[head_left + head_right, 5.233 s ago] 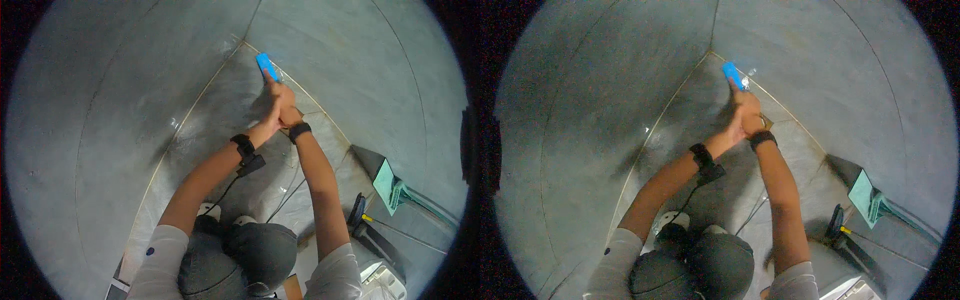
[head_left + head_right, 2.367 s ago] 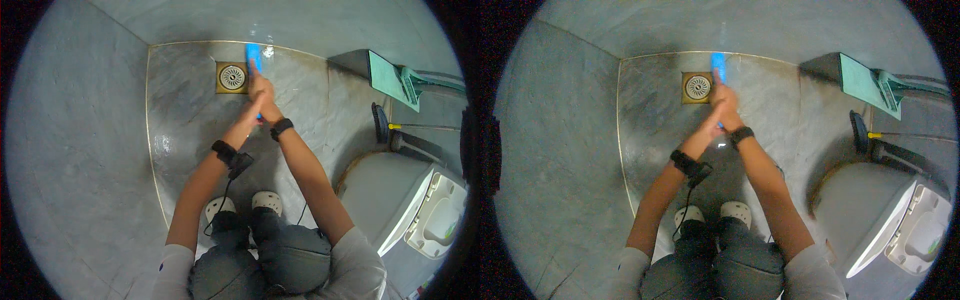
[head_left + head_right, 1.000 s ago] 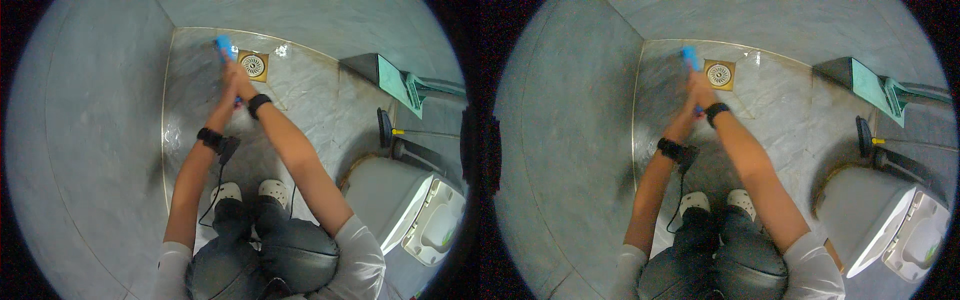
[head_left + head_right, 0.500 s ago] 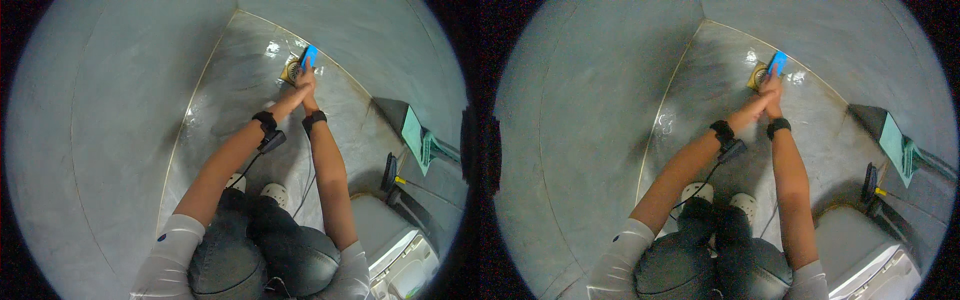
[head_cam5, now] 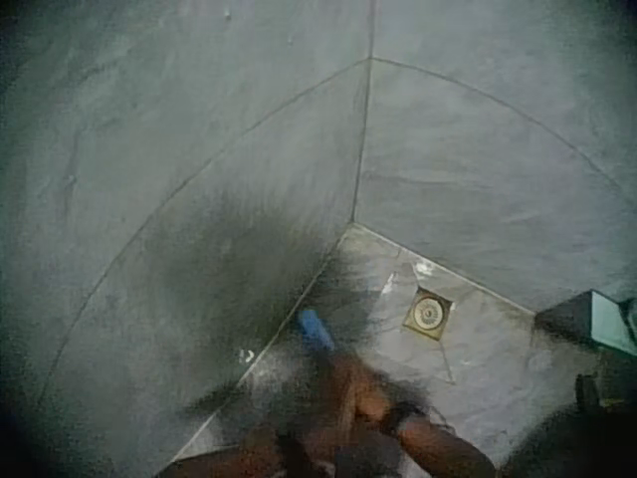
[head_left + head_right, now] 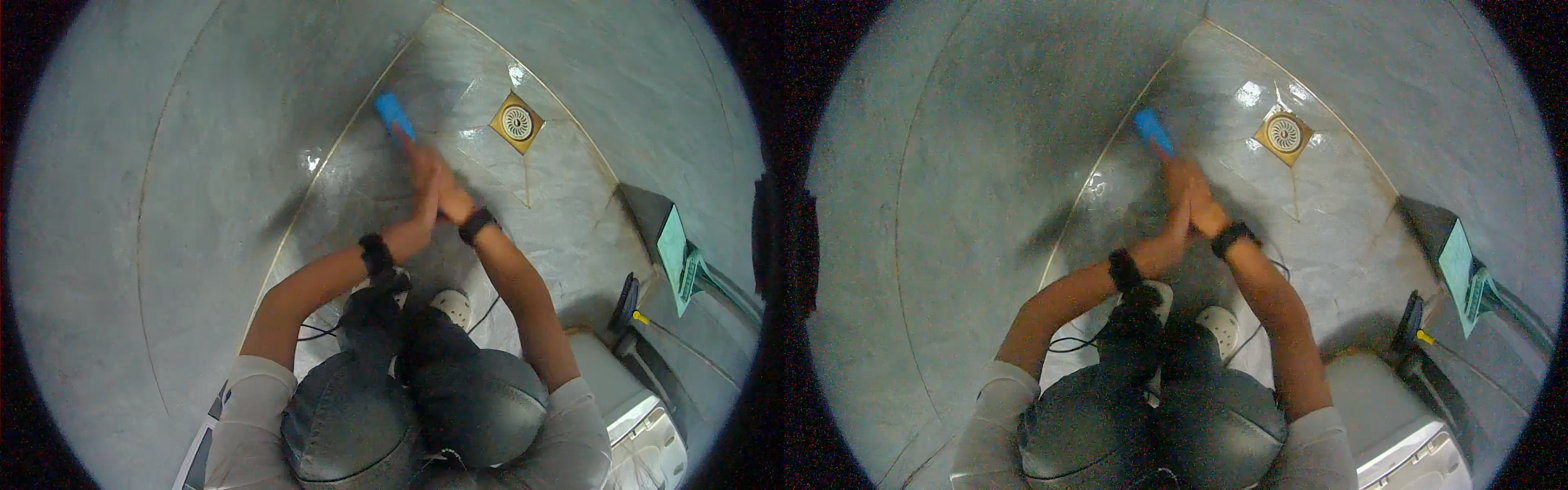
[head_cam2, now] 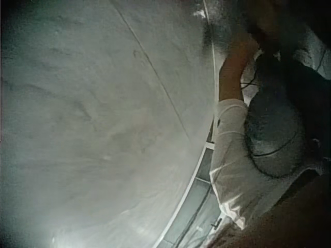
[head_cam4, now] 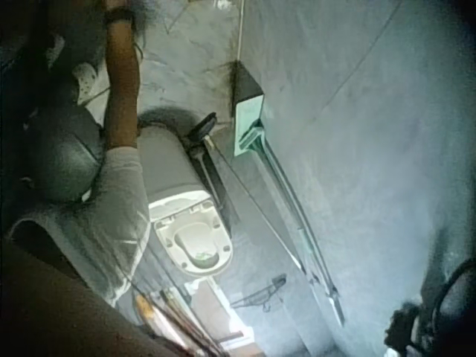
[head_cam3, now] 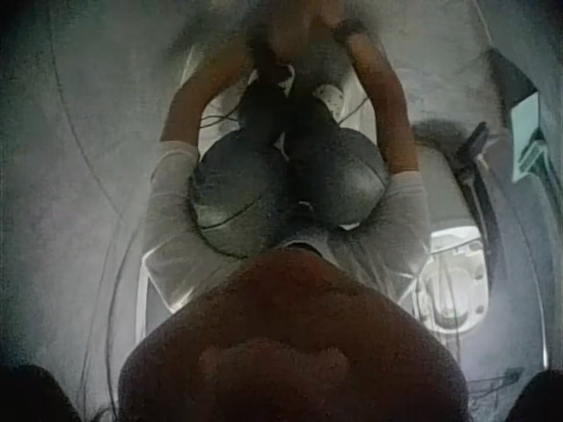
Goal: The person cleans the floor by scrubbing the area around a floor drain and near a toilet with a handheld brush, then uses a cloth at a sink to wipe down the base of a faucet.
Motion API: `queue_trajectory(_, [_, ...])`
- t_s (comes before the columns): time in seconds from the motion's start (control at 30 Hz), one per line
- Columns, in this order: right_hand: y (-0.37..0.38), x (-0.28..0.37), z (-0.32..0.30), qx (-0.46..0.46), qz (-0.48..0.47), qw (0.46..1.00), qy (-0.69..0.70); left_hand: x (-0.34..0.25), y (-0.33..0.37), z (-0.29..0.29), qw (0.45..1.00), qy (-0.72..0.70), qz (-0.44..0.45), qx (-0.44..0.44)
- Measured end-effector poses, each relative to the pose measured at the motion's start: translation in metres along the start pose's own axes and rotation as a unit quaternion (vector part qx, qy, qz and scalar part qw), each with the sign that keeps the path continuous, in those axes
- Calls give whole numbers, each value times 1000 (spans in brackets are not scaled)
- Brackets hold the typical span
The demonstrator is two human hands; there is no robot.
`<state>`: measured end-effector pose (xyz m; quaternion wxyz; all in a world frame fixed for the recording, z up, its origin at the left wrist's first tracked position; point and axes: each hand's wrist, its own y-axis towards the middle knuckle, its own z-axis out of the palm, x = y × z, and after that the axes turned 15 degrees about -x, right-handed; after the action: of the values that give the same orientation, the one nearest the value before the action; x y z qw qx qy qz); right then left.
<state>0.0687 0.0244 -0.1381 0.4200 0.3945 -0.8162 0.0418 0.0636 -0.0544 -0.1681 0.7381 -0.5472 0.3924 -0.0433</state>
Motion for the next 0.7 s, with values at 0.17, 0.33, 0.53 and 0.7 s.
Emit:
queue_trajectory(0.17, [-66,2,-9,165,126,976,-67,61,-41,0,996,-6,-77,-34])
queue_trajectory(0.33, [-26,-42,-42,-36,153,987,-29,-3,-20,48,993,72,49,84])
queue_trajectory(0.53, [-58,-50,-48,-88,209,971,-70,-7,-35,51,972,197,-19,123])
queue_trajectory(0.7, [-106,-10,-27,-59,256,964,-32,57,-56,6,960,275,29,44])
